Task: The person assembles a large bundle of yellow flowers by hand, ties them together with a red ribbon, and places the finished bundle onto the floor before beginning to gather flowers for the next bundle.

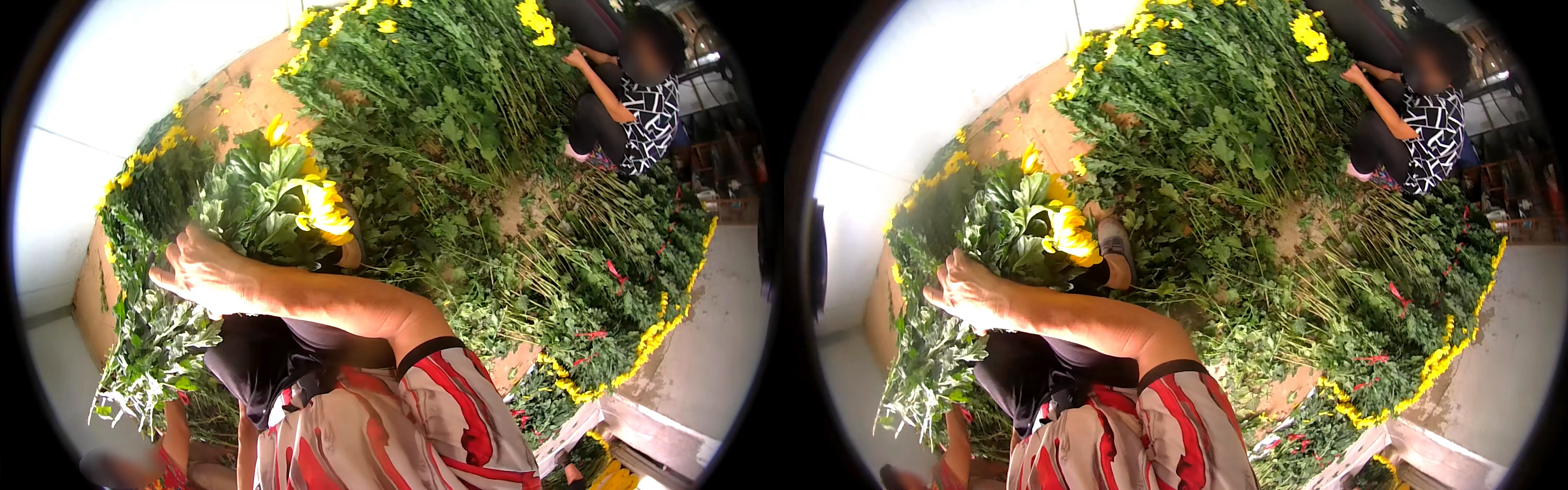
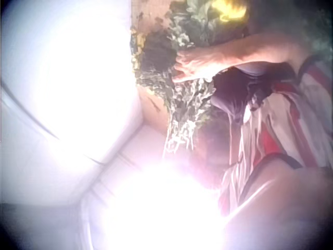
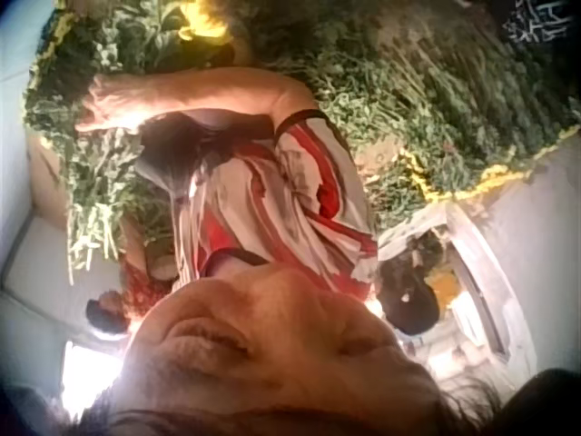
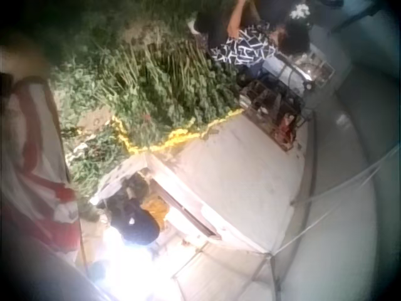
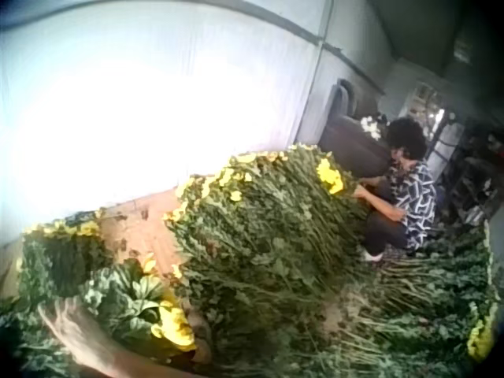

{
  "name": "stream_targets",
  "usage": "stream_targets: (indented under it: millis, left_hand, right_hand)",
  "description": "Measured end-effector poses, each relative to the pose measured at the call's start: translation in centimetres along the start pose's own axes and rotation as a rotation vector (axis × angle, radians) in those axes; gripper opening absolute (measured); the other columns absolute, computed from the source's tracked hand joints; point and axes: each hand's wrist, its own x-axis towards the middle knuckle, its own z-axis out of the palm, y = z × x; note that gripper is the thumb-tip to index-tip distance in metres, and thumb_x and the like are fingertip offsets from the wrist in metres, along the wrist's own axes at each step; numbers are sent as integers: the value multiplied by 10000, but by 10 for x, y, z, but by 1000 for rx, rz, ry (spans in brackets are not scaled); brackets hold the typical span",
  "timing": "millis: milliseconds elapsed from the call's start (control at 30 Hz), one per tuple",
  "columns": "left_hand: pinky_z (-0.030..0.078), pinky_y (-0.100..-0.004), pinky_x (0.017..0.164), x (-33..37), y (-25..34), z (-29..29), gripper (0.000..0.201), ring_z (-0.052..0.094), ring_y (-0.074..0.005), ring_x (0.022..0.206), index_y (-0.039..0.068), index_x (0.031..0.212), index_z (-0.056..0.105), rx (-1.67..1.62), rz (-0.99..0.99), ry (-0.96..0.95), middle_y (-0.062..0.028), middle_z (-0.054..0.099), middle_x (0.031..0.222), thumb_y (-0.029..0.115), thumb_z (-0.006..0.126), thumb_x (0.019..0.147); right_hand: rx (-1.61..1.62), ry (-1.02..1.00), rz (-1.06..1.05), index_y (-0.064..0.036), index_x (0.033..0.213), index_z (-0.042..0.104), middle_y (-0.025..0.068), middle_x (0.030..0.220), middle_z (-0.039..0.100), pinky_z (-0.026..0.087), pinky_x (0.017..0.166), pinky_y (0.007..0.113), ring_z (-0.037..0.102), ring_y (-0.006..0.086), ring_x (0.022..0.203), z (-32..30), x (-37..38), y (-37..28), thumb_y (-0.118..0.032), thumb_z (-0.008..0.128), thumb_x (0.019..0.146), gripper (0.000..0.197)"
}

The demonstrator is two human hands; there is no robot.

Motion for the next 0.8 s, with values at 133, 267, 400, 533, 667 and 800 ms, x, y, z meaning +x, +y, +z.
stream_targets:
  millis: [133, 267, 400, 533, 667, 800]
  left_hand:
    - [541, -347, 565, -12, -4, 35, 428, 679, -242, 686, 12, 1220, 585, -4, -25, -106, -132, 695, 891, 169, 668, 831]
    - [540, -327, 541, -9, -7, 41, 454, 678, -220, 664, 8, 1257, 564, -32, -24, -138, -116, 694, 893, 156, 668, 840]
    - [543, -317, 545, 29, -5, 50, 438, 673, -220, 647, -14, 1264, 557, -206, 2, -196, -105, 686, 891, 131, 657, 864]
    - [543, -392, 652, 105, -30, 2, 193, 684, -230, 770, 65, 909, 717, 682, 88, 230, -111, 718, 837, 243, 679, 843]
    - [523, -414, 819, 165, -77, -27, 233, 637, -264, 958, 84, 1060, 651, -113, 454, 76, -98, 661, 1078, 240, 551, 919]
    - [531, -460, 824, 155, -59, 16, 448, 651, -410, 942, 9, 1153, 641, 327, 378, 373, -217, 679, 1001, 281, 706, 803]
  right_hand:
    - [-37, -20, 5, -138, 1442, 458, 97, 946, 596, 384, 755, 380, 555, 211, 864, -15, -17, 14, -543, 839, 613, 998]
    - [-14, -19, 18, -137, 1431, 468, 91, 933, 595, 389, 762, 371, 560, 212, 870, -12, -26, 20, -537, 857, 576, 1021]
    - [-12, -78, -45, -65, 1361, 460, 81, 924, 559, 402, 775, 402, 550, 233, 892, -9, -3, 17, -521, 854, 551, 1009]
    - [84, -20, 4, -136, 1439, 402, 125, 1001, 544, 429, 795, 425, 546, 304, 919, -34, 13, -5, -388, 897, 538, 1058]
    - [179, -246, 137, -114, 1433, 408, 183, 1191, 558, 415, 968, 491, 535, 394, 1104, -40, 15, -15, -305, 938, 405, 1172]
    - [8, -313, 104, -103, 1478, 354, 216, 1253, 531, 392, 983, 521, 501, 434, 1136, -35, 1, -27, -436, 883, 398, 1247]
